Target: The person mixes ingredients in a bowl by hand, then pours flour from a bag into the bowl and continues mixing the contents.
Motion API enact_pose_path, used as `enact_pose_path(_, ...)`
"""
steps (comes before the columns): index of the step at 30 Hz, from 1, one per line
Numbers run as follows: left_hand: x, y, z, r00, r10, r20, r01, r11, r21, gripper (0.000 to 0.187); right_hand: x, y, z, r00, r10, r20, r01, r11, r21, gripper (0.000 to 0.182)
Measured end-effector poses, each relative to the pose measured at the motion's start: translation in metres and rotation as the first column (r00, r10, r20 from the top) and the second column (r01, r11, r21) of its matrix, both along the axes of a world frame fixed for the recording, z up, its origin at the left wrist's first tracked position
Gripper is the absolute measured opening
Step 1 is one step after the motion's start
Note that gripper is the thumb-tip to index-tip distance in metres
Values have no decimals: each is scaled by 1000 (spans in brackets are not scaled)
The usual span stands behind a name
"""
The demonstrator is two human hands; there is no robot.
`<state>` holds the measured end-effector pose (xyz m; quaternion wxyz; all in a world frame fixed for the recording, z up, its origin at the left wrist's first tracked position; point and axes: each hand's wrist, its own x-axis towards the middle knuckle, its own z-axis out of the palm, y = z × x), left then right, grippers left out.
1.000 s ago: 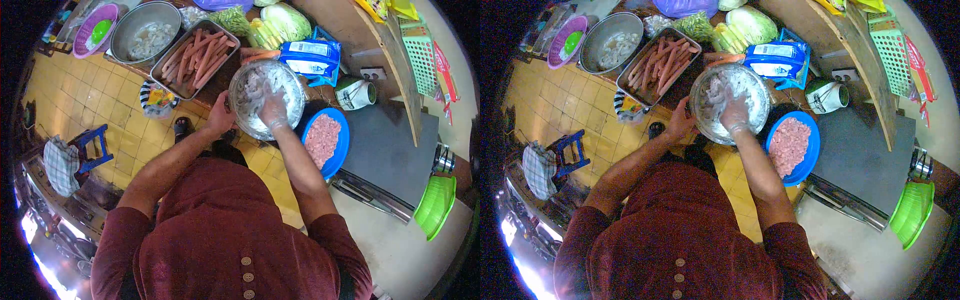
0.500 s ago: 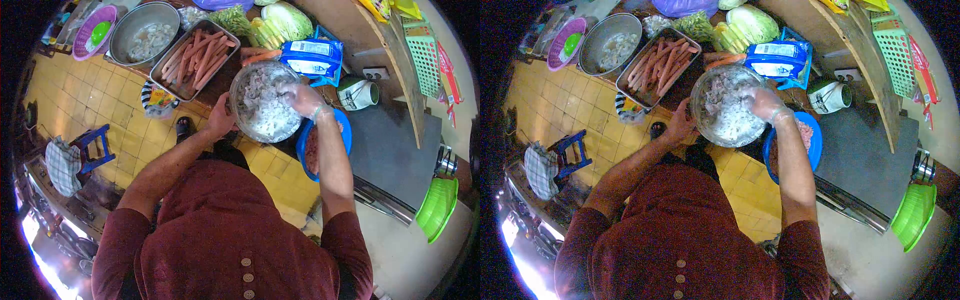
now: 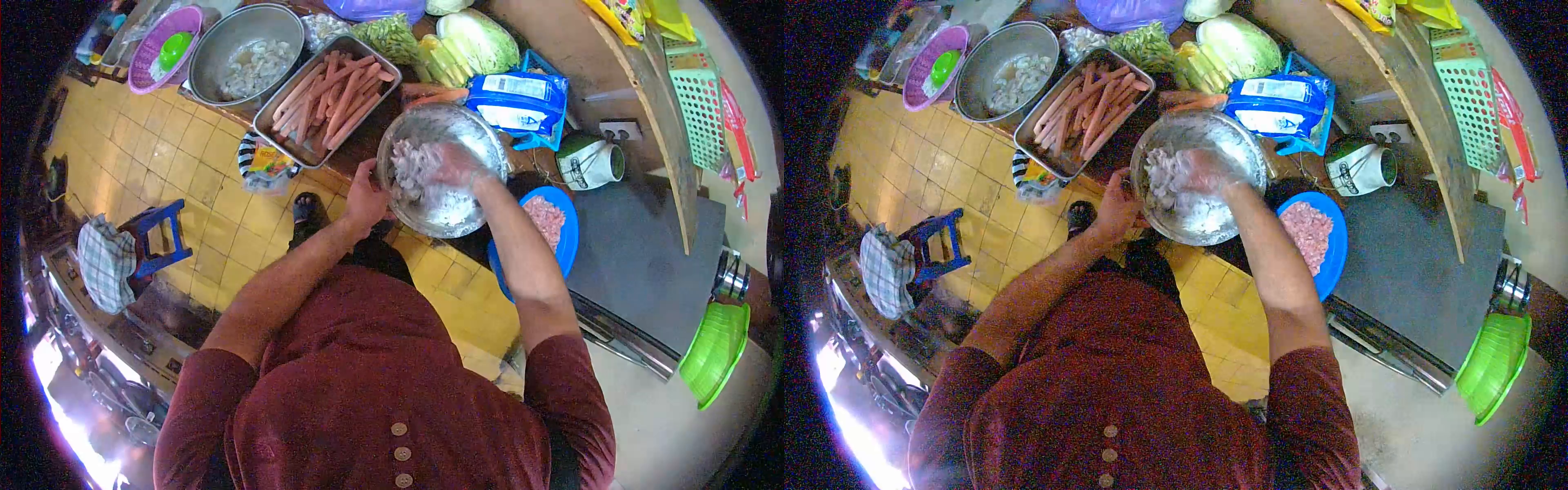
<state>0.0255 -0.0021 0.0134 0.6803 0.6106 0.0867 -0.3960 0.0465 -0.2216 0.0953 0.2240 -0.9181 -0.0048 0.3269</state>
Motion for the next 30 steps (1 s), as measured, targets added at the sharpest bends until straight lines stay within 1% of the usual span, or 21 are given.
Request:
enact_pose_path(2, -5, -5, 8, 999, 8, 32, -6, 998, -67, 59, -23, 2, 19, 998, -64, 24, 58, 980, 193, 53)
enact_pose_path(3, -5, -6, 9, 1000, 4, 30, -2, 997, -73, 59, -39, -2, 14, 935, 163, 317, -190, 980, 58, 45)
enact_pose_path(6, -4, -6, -2, 997, -41, 70, 41, 999, 2, 58, -71, -12, 47, 855, 219, 471, -222, 974, -50, 48)
enact_pose_path(7, -6, -6, -4, 996, 31, 88, -25, 998, -65, 59, -73, -20, 48, 985, 36, 168, -51, 995, 82, 52)
enact_pose_path(8, -9, -7, -5, 990, 102, 97, -89, 987, -135, 59, -74, -28, 48, 986, 28, 166, -42, 996, 79, 52)
enact_pose_path(10, -9, -6, -2, 986, 57, 154, -43, 995, -93, 59, -73, -42, 51, 936, -350, 37, 311, 872, 378, 44)
enact_pose_path(11, -8, -4, 2, 977, 18, 212, -9, 999, -43, 58, -69, -56, 36, 936, -271, 224, 201, 935, 294, 40)
enact_pose_path(12, -8, -3, 5, 978, 18, 208, -10, 999, -40, 58, -65, -66, 20, 895, -316, 314, 229, 931, 283, 38)
enact_pose_path(14, -8, -1, 8, 939, -65, 338, 30, 994, 109, 58, -50, -60, 37, 855, -512, 88, 482, 845, 231, 38)
enact_pose_path(15, -8, -1, 10, 940, -67, 335, 32, 993, 111, 58, -55, -89, -17, 824, -548, 142, 444, 781, 440, 37)
enact_pose_path(16, -8, -1, 13, 976, -27, 218, 16, 998, 52, 59, -57, -80, -6, 825, -548, 140, 444, 781, 439, 37)
enact_pose_path(17, -6, -2, 15, 995, 10, 97, -9, 1000, -6, 59, -57, -60, 19, 658, -749, -84, 645, 503, 575, 36)
enact_pose_path(18, -7, -2, 8, 995, 14, 95, -14, 1000, -8, 59, -57, -49, 33, 437, -835, -334, 773, 159, 615, 35)
enact_pose_path(19, -8, -1, -5, 993, -5, 116, 6, 1000, -15, 60, -70, -63, 8, 536, -796, -282, 686, 216, 695, 34)
enact_pose_path(20, -8, -1, -12, 990, -20, 139, 24, 999, -23, 61, -77, -52, 16, 498, -821, -280, 733, 227, 641, 38)
enact_pose_path(22, -6, -1, 0, 995, -12, 104, 14, 1000, -13, 62, -105, -55, -20, 827, -560, 52, 476, 745, 468, 49)
enact_pose_path(24, -6, -2, -1, 997, -15, 70, 15, 1000, -3, 63, -104, 6, 4, 930, -225, 291, 237, 971, -6, 75)
enact_pose_path(25, -8, -2, -9, 986, -23, 166, 23, 1000, 4, 64, -99, 25, -5, 929, -229, 290, 241, 971, -7, 75)
enact_pose_path(27, -10, -3, -9, 965, -40, 259, 37, 999, 14, 64, -89, 48, -24, 922, -158, 354, 318, 831, -456, 92)
enact_pose_path(28, -9, -4, -2, 972, -39, 231, 40, 999, 4, 65, -81, 50, -28, 921, -163, 355, 322, 831, -453, 92)
enact_pose_path(30, -7, -3, -1, 978, -49, 203, 50, 999, 1, 65, -62, 50, -35, 851, -384, 359, 505, 786, -356, 96)
